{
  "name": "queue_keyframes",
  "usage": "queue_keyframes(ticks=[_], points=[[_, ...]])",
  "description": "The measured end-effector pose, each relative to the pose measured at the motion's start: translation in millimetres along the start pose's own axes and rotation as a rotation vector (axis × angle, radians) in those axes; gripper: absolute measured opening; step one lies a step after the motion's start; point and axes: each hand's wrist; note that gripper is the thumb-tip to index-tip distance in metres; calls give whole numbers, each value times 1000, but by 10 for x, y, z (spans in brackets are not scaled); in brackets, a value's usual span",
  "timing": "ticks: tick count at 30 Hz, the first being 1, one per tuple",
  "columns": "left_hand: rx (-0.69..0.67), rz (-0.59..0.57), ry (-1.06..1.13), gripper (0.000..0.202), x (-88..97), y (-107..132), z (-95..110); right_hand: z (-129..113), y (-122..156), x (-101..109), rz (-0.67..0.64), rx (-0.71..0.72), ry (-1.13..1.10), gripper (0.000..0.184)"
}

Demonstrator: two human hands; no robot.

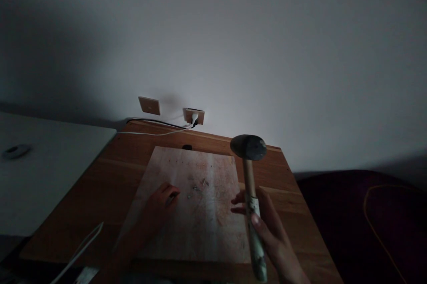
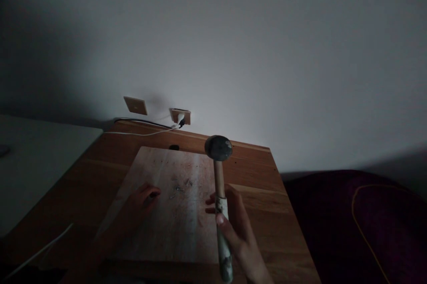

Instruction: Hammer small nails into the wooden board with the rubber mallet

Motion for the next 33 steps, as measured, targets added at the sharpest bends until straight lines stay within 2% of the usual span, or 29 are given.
queue_keyframes(ticks=[3,5,8,10,12,14,16,18,20,23,25,26,28,31,33], points=[[12,-5,17,18,-10,-6,16,33,-123,-166,69,-74,-19,47],[10,-6,25,18,-12,-1,26,189,-243,-310,107,-232,-14,54],[9,-9,28,17,-4,25,24,391,-370,-458,53,-429,-84,69],[21,-3,20,18,7,48,10,404,-375,-485,43,-457,-101,73],[33,1,10,19,22,64,-6,322,-298,-446,83,-400,-122,69],[40,0,10,20,36,67,-18,201,-150,-339,161,-261,-174,59],[41,4,17,19,40,57,-22,95,33,-180,197,-37,-234,49],[40,14,21,19,34,41,-17,26,199,-22,141,215,-289,53],[41,19,20,20,22,23,-6,-16,295,68,142,294,-313,56],[51,-11,31,20,9,0,19,-51,229,29,226,346,-361,50],[53,-27,41,20,7,-12,35,-38,42,-64,284,247,-354,48],[50,-27,43,20,8,-17,41,-11,-80,-111,259,68,-291,50],[43,-22,45,21,12,-19,48,94,-338,-186,100,-271,-207,55],[43,-17,53,21,24,5,42,341,-635,-247,72,-391,-125,70],[43,-9,61,21,37,38,25,503,-727,-262,62,-437,-103,71]])
Point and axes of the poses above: each hand's wrist, its own y-axis away from the middle knuckle, its own x-axis out of the back of the hand, z = x × y, and after that the axes turned 15 degrees about -x, right-handed
